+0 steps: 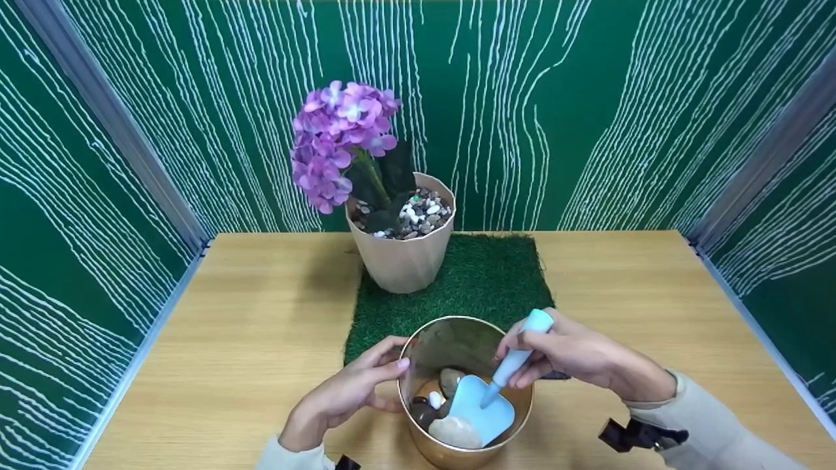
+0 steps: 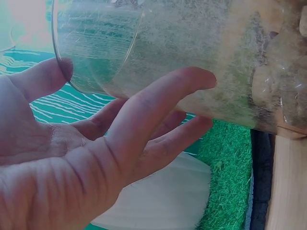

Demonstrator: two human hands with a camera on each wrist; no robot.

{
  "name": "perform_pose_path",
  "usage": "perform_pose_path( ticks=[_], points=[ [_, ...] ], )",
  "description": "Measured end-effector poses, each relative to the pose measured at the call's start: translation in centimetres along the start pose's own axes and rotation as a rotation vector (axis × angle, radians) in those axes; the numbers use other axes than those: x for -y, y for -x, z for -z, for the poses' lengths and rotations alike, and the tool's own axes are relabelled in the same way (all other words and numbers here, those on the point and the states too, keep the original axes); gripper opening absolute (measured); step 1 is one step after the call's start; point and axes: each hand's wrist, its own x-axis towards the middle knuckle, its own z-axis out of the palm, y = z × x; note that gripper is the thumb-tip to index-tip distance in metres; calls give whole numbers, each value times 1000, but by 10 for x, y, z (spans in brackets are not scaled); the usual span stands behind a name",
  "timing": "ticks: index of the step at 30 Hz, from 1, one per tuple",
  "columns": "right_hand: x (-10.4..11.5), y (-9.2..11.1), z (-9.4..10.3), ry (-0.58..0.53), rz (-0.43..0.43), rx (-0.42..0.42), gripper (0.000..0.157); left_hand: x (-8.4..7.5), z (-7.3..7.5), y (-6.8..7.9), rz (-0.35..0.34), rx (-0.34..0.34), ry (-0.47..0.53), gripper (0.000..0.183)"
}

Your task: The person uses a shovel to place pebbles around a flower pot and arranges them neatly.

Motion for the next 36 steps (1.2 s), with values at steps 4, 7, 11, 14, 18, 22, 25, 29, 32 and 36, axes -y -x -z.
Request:
perform_pose_path(
  ticks=[4,7,11,14,18,22,25,29,32,36],
  points=[
    [-1,1,1,-24,5,5,30,0,0,0,1,-5,0,48],
    [-2,2,1,-43,6,6,30,1,0,0,-1,-7,-2,48],
    [-3,3,1,-72,-1,4,29,1,0,0,-2,-8,-4,48],
    [-4,4,2,-89,-5,3,27,1,-1,0,-1,-10,-3,48],
    [-4,5,4,-103,0,13,27,1,0,0,-3,-10,-6,48],
    [-5,6,7,-108,29,40,30,0,0,0,-9,-6,-10,49],
    [-6,7,10,-108,40,43,31,0,0,0,-9,-6,-11,49],
    [-4,10,14,-105,46,34,31,-1,-1,0,-8,-9,-14,49],
    [-3,12,17,-110,62,38,32,-1,-1,0,-6,-10,-11,49],
    [0,14,22,-129,73,36,33,-1,-2,1,-1,-10,-2,49]
  ],
)
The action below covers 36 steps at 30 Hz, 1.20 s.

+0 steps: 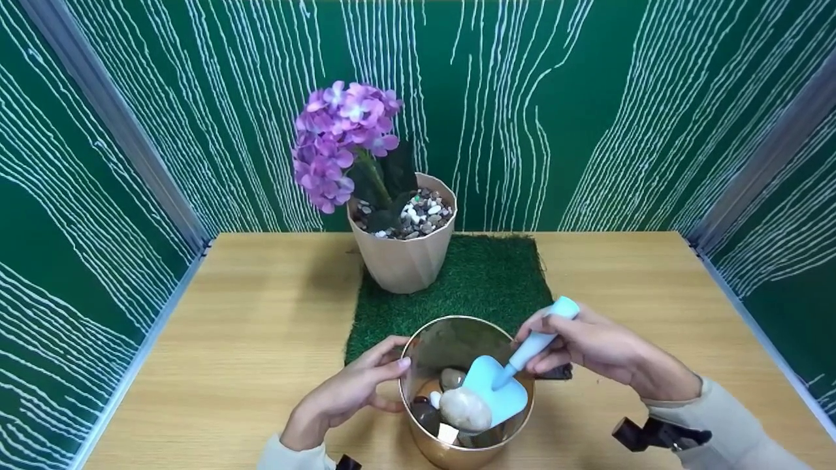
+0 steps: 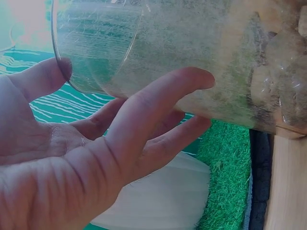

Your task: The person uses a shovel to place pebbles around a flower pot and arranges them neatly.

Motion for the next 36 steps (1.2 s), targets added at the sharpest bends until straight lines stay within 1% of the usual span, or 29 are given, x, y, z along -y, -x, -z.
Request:
perform_pose_path(
  ticks=[5,10,13,22,27,36],
  points=[
    [6,3,7,-6,9,-31,34,0,0,0,-2,0,0,48],
    [11,6,17,3,7,-61,41,1,0,0,-2,-5,-1,48],
    [14,8,24,-10,10,-74,42,1,0,0,-2,-10,-1,48],
    [23,16,43,-71,82,-87,46,2,0,0,-3,-17,-10,48],
    [25,17,51,-77,88,-115,48,3,0,0,-2,-17,-8,48],
    [30,20,68,-124,124,-133,52,3,0,0,-18,-7,7,47]
  ],
)
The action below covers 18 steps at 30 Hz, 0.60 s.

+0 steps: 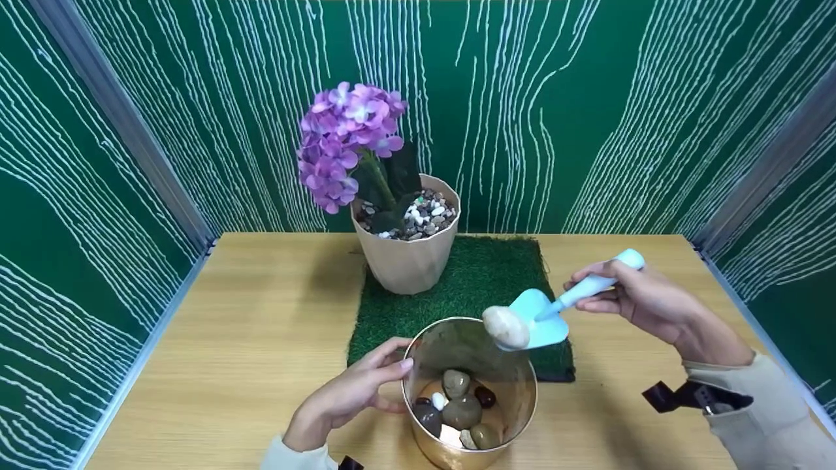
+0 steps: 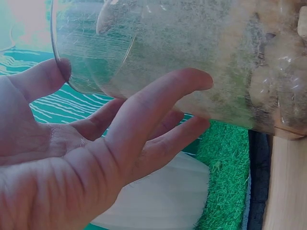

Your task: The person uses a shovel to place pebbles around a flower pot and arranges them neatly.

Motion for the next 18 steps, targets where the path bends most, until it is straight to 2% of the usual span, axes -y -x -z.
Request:
perform_pose_path(
  ticks=[10,18],
  points=[
    [5,-1,18,-70,31,-42,50,-1,0,-1,8,3,-1,47],
    [-1,-7,30,-102,3,-150,48,0,1,-1,12,-3,-5,47]
  ],
)
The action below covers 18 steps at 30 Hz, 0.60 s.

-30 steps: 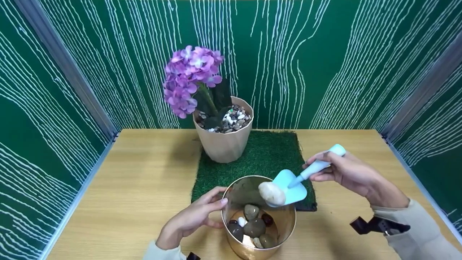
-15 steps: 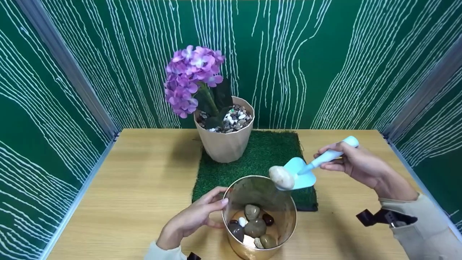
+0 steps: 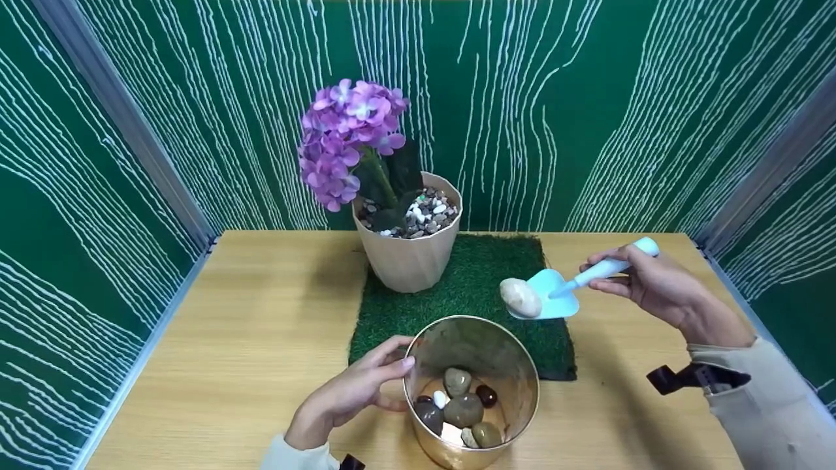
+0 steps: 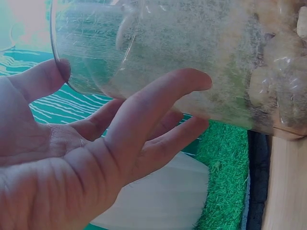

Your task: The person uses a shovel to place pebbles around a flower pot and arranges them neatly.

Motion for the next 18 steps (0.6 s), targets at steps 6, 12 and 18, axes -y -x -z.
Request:
perform_pose_path(
  ticks=[6,12,18],
  points=[
    [-9,-6,8,2,-43,-96,44,1,0,0,1,3,2,48],
    [-23,-14,12,22,-68,-170,43,0,-1,-1,-2,0,10,49],
    [-37,-24,10,9,-82,-212,42,0,-1,0,-5,1,8,49]
  ],
)
